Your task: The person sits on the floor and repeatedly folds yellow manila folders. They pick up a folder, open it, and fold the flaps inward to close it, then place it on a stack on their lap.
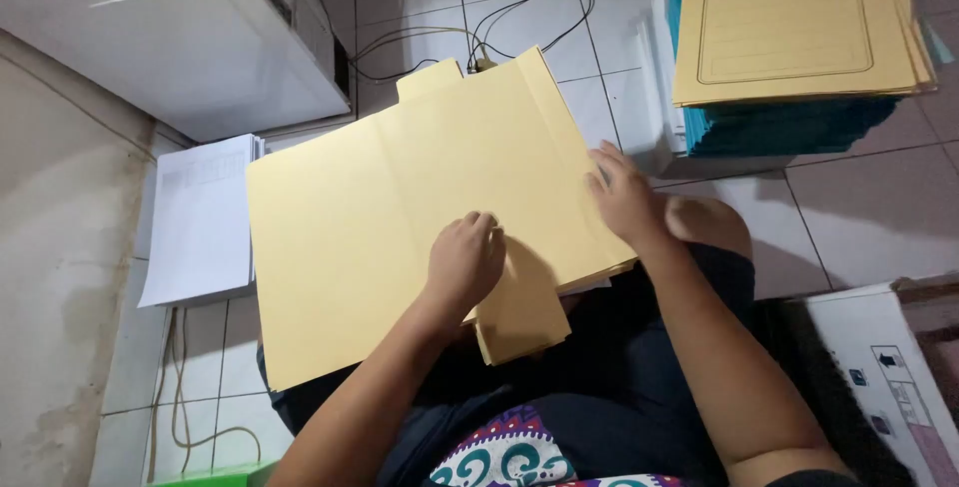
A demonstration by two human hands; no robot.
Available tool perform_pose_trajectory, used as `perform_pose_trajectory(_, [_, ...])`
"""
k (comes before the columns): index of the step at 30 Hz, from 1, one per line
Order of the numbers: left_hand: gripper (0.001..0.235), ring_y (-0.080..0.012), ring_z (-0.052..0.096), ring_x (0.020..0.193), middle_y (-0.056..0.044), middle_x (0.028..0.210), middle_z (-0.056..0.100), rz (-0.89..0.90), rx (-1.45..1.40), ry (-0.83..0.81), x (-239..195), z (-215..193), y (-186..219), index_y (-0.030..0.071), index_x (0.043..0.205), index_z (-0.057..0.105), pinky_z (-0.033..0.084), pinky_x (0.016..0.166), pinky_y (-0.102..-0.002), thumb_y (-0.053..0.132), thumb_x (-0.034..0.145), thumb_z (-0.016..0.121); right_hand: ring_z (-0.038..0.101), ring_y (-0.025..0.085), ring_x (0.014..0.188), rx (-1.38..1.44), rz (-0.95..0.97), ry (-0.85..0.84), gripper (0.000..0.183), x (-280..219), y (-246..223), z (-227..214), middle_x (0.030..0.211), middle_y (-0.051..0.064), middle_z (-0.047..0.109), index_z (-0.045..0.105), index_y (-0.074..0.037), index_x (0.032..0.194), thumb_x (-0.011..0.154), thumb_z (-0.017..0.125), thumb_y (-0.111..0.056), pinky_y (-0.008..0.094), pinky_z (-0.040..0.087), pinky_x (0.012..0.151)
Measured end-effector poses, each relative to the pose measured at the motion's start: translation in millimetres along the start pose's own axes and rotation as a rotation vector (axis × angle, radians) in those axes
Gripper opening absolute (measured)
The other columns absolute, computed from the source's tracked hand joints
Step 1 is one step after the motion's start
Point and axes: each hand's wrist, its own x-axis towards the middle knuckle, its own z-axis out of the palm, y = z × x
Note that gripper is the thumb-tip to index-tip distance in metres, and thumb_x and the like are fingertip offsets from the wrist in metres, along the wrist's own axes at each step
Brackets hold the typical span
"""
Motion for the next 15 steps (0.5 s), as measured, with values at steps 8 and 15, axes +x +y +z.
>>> perform_pose_trajectory(8, [0.031,-0.0210,0.075,0.106,0.000,0.111,0.073,-0.126,-0.715,-0.088,186.6,90.3,133.7,0.022,0.122,0.067,0.060,0.090,-0.040,0.027,0.091,0.061,0.070,0.039,0.091,-0.236,0.179,0.374,0.071,-15.2,25.2,-147.8,0.099,0.018,0.069,0.022,-0.012,0.170,0.108,0.056,-0.003,0.051,0.055,0.086])
perform_pose_trajectory(15, [0.059,-0.0396,0.065,0.126,-0.023,0.128,0.070,-0.330,-0.864,-0.304,240.2,119.4,181.1,-0.008,0.145,0.053,0.049,0.109,-0.054,0.017,0.092,0.049,0.066,0.054,0.108,-0.226,0.369,0.238,0.070,-13.1,39.0,-147.7,0.111,0.035,0.069,0.010,-0.025,0.169,0.108,0.044,-0.018,0.063,0.046,0.098])
